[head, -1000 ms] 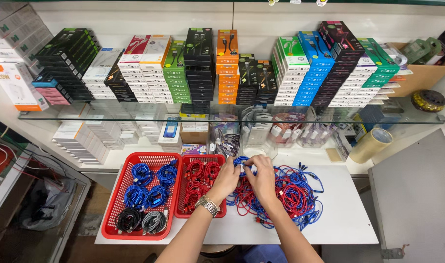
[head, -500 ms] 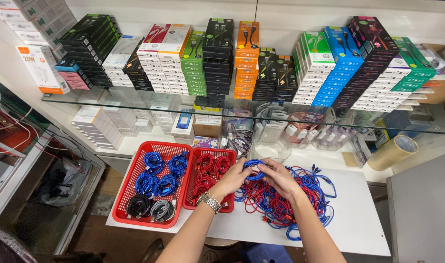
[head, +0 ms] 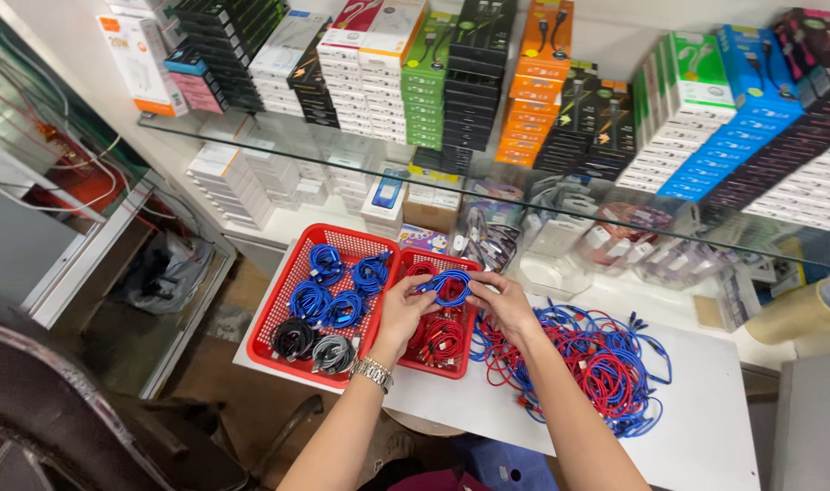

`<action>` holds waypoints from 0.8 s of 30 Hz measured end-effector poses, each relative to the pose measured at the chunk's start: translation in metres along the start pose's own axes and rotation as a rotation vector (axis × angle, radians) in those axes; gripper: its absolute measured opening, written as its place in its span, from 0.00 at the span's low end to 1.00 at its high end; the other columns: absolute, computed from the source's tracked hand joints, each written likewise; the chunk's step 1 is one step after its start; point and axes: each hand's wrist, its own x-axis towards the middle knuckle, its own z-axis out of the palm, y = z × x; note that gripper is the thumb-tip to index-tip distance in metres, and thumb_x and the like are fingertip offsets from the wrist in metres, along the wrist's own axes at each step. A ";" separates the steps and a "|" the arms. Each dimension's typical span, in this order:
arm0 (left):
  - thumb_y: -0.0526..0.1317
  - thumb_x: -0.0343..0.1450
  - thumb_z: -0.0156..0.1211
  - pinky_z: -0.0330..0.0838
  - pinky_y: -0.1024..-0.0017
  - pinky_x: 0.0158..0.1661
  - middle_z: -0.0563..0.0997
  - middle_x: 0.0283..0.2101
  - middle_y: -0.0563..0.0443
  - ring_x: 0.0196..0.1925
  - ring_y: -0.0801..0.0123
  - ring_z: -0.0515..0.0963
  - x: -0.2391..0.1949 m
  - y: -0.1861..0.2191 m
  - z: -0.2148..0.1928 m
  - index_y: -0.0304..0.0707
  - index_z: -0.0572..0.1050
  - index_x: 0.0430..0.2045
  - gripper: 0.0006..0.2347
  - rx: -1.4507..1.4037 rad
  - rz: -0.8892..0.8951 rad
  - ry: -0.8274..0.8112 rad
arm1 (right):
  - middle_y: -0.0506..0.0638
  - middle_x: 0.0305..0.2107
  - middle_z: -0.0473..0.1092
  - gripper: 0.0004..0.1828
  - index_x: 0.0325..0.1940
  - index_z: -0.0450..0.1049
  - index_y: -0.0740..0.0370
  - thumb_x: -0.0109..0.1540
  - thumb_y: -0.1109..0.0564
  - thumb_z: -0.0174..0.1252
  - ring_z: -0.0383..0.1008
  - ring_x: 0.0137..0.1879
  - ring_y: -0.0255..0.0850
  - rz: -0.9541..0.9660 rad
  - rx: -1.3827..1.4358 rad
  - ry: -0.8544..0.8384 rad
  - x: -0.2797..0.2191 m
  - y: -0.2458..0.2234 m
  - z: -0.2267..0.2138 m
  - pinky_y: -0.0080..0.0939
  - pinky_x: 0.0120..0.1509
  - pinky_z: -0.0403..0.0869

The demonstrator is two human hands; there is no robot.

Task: The person sorts tangled red and blue cables on a counter, coils them by hand, and places them into red plastic baskets. The person also handles black and grey cables, coiling and organizing them into the same baskets.

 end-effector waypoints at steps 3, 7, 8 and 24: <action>0.25 0.69 0.59 0.84 0.72 0.43 0.78 0.49 0.41 0.45 0.65 0.83 0.001 -0.006 -0.026 0.27 0.75 0.50 0.15 -0.010 0.026 0.116 | 0.52 0.47 0.76 0.16 0.54 0.77 0.70 0.63 0.61 0.60 0.79 0.47 0.36 -0.018 -0.016 -0.080 0.025 0.018 0.026 0.33 0.51 0.79; 0.26 0.69 0.60 0.83 0.73 0.41 0.81 0.46 0.43 0.42 0.68 0.84 -0.003 -0.010 -0.067 0.27 0.76 0.49 0.14 0.006 0.079 0.243 | 0.53 0.44 0.77 0.16 0.55 0.77 0.71 0.63 0.62 0.61 0.78 0.44 0.39 0.041 -0.072 -0.116 0.052 0.041 0.064 0.34 0.49 0.79; 0.26 0.69 0.61 0.82 0.74 0.41 0.83 0.45 0.43 0.41 0.69 0.85 -0.006 -0.009 -0.077 0.27 0.76 0.49 0.13 0.009 0.093 0.272 | 0.53 0.43 0.77 0.16 0.55 0.77 0.71 0.63 0.62 0.61 0.78 0.43 0.39 0.055 -0.076 -0.125 0.058 0.048 0.075 0.34 0.48 0.79; 0.32 0.68 0.65 0.80 0.73 0.36 0.84 0.36 0.46 0.33 0.72 0.85 -0.005 -0.019 -0.211 0.29 0.77 0.40 0.09 0.315 0.083 0.704 | 0.52 0.37 0.76 0.17 0.53 0.76 0.67 0.59 0.70 0.59 0.80 0.40 0.39 -0.098 -0.447 -0.242 0.145 0.142 0.220 0.37 0.42 0.83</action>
